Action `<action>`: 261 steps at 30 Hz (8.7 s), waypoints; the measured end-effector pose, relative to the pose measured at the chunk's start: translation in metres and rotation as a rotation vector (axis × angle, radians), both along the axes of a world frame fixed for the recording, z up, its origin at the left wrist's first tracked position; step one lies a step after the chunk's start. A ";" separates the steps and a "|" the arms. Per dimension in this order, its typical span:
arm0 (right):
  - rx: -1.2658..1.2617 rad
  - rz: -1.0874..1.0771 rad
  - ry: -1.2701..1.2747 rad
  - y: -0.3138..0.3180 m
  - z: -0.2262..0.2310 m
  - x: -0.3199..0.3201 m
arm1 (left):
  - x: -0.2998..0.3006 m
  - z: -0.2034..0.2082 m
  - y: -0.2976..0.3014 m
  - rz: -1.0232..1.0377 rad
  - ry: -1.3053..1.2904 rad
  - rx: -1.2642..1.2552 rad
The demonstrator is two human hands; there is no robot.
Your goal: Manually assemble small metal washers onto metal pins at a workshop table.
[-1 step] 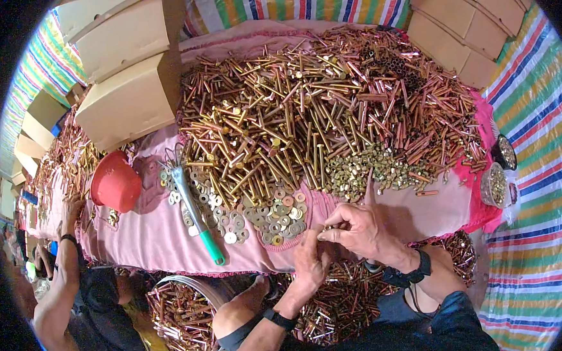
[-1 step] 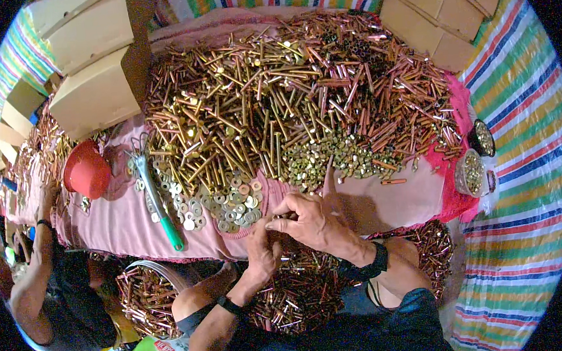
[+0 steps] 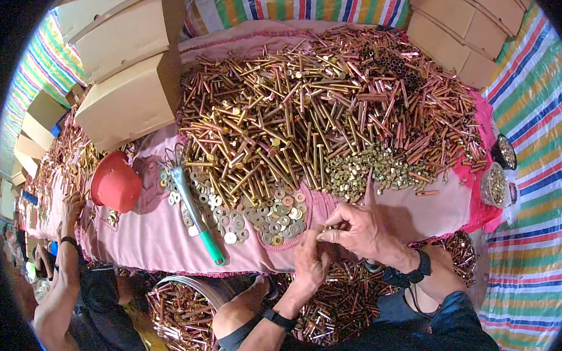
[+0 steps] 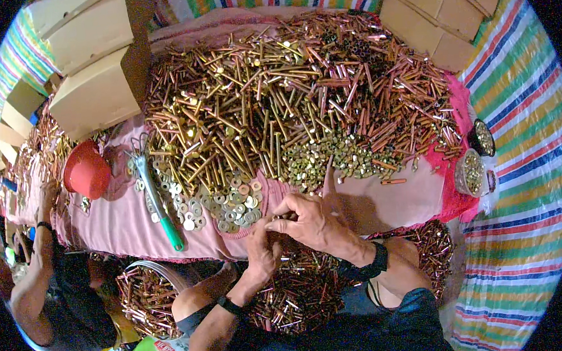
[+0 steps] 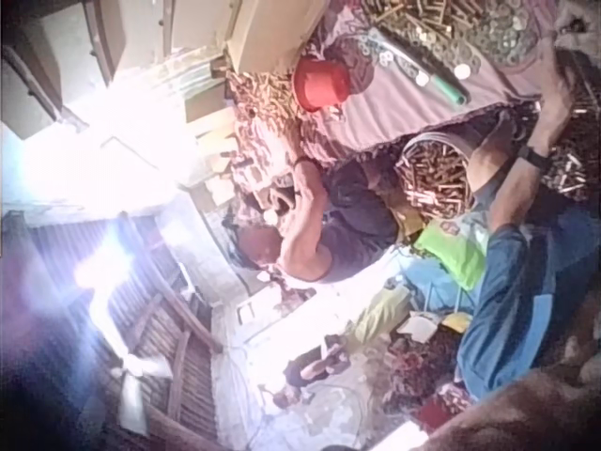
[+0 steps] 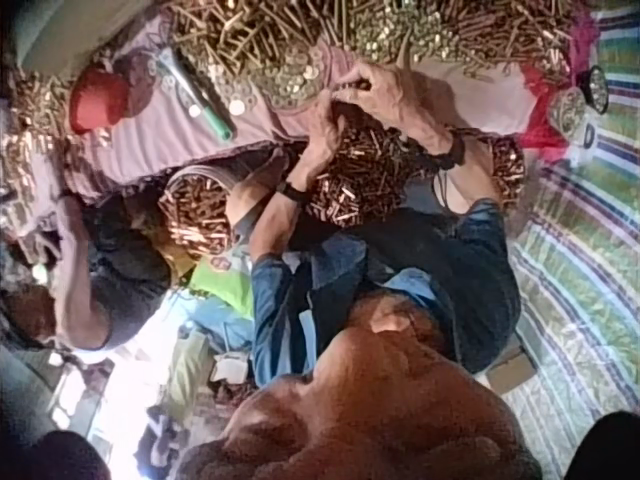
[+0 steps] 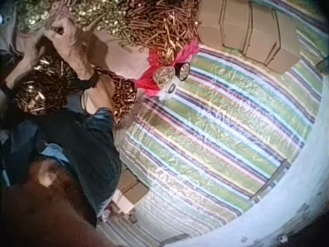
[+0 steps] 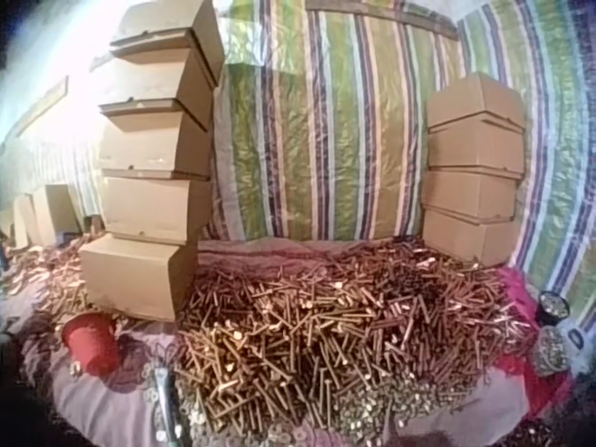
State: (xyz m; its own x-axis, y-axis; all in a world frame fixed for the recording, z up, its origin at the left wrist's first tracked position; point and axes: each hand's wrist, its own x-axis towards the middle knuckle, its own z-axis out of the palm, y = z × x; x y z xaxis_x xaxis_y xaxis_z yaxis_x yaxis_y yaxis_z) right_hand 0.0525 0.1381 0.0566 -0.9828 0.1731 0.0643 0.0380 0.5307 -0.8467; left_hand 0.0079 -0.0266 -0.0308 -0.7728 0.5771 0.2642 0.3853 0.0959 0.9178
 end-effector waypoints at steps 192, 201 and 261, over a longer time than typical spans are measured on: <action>0.232 0.002 0.162 0.011 -0.004 0.006 | -0.001 -0.009 0.011 0.053 -0.018 0.020; -0.462 -0.050 -0.093 0.010 -0.008 0.006 | -0.002 -0.001 0.014 0.044 0.004 0.076; 0.352 -0.073 -0.122 0.007 0.001 -0.014 | 0.002 0.013 -0.006 -0.085 0.035 -0.145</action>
State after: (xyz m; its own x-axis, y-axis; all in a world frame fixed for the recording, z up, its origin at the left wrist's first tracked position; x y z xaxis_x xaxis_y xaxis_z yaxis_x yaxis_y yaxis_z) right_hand 0.0388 0.1456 0.0572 -0.9727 0.2315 0.0158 0.1760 0.7805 -0.5999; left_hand 0.0100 -0.0323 -0.0182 -0.7115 0.6737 0.1995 0.4294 0.1922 0.8824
